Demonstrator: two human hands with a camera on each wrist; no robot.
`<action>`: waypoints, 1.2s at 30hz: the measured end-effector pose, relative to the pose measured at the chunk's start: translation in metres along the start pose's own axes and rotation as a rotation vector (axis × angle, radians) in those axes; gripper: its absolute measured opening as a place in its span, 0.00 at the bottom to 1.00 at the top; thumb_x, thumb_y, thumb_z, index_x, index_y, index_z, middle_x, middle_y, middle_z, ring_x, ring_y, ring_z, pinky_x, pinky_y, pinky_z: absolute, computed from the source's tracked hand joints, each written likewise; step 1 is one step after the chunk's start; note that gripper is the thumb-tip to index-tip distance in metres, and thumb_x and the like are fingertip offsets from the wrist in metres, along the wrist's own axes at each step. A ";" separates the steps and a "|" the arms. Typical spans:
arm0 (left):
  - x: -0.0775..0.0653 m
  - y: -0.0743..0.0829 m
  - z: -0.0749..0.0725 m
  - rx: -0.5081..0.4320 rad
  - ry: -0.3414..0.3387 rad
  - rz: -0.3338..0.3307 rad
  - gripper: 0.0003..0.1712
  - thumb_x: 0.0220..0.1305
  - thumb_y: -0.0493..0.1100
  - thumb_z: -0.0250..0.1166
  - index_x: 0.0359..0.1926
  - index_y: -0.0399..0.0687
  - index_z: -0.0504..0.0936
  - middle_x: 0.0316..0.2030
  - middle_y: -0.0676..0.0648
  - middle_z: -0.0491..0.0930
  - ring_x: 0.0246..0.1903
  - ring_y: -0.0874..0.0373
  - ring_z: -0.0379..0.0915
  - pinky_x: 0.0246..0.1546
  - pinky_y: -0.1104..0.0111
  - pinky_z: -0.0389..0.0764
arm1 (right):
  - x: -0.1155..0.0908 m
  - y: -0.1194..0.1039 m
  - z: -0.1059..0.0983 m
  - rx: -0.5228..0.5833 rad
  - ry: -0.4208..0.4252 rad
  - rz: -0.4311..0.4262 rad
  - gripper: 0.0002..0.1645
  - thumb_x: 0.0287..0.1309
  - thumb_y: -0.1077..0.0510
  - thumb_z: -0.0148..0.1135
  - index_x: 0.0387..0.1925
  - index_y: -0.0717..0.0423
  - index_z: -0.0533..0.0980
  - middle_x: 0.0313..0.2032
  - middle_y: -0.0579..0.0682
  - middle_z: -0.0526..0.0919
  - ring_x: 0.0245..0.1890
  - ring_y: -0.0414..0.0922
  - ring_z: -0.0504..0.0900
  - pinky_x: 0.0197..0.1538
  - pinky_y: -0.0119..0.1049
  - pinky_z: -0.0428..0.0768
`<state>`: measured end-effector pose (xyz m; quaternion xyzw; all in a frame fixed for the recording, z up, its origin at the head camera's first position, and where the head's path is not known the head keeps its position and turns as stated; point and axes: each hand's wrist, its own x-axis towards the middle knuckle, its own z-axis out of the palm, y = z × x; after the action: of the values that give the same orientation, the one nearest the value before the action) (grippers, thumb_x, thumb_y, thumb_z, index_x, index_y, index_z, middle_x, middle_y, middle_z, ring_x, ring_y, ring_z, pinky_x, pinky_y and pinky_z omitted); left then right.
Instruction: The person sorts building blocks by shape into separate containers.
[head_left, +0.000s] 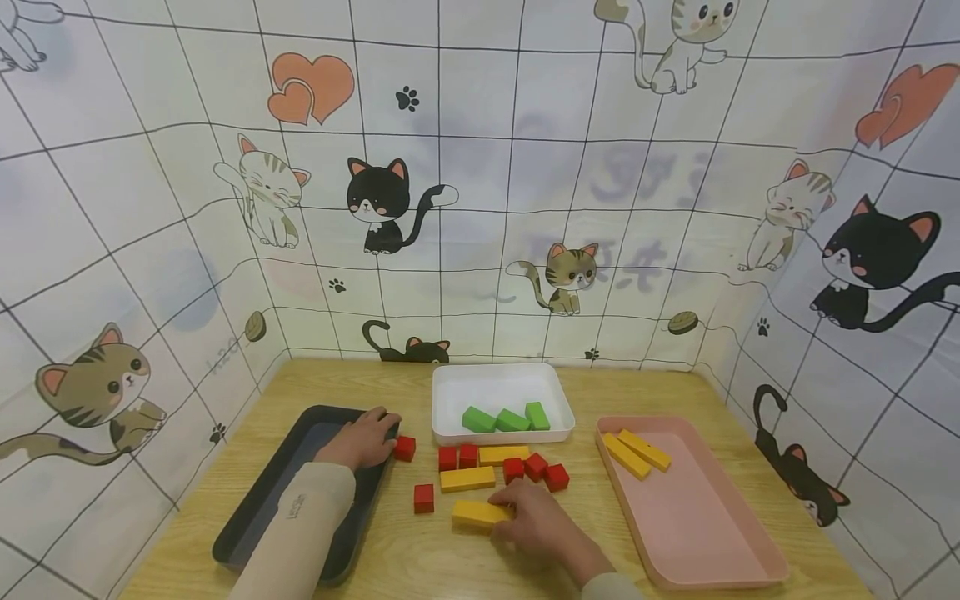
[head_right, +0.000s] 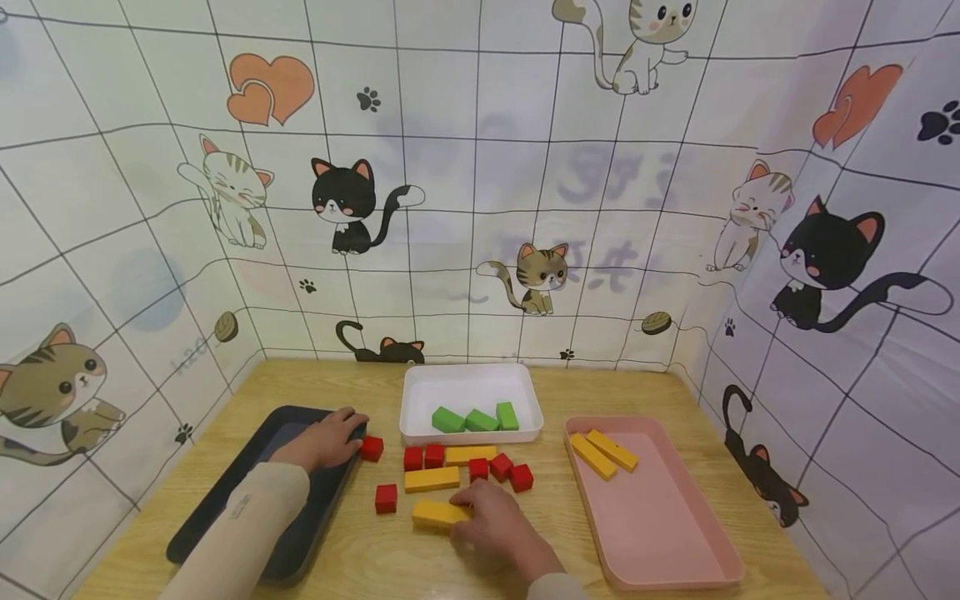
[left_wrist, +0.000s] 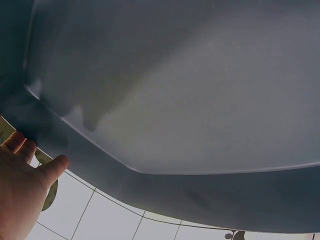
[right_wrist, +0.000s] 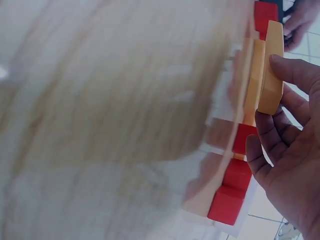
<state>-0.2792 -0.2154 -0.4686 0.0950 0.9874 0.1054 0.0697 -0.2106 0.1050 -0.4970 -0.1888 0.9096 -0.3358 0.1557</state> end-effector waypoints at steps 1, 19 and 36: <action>0.000 0.000 0.000 -0.001 -0.001 0.000 0.27 0.71 0.47 0.60 0.68 0.46 0.70 0.69 0.35 0.61 0.70 0.37 0.56 0.64 0.37 0.59 | 0.000 0.000 -0.002 0.003 0.009 0.001 0.21 0.51 0.54 0.73 0.49 0.50 0.84 0.40 0.41 0.78 0.39 0.44 0.73 0.49 0.48 0.76; 0.002 -0.003 0.004 0.013 0.004 -0.003 0.27 0.72 0.48 0.60 0.69 0.47 0.70 0.69 0.36 0.62 0.69 0.37 0.58 0.63 0.37 0.61 | -0.022 -0.002 -0.044 -0.015 0.259 -0.065 0.17 0.51 0.56 0.75 0.45 0.54 0.85 0.41 0.45 0.81 0.37 0.42 0.75 0.43 0.40 0.77; -0.001 0.001 0.000 0.002 0.009 -0.001 0.27 0.72 0.47 0.59 0.68 0.47 0.70 0.69 0.36 0.62 0.69 0.38 0.57 0.63 0.37 0.60 | -0.063 0.020 -0.098 0.080 0.430 0.257 0.26 0.53 0.53 0.73 0.53 0.59 0.81 0.43 0.48 0.82 0.40 0.46 0.76 0.37 0.38 0.76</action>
<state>-0.2782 -0.2146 -0.4679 0.0939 0.9879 0.1046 0.0653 -0.2000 0.2015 -0.4291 0.0102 0.9244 -0.3813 0.0075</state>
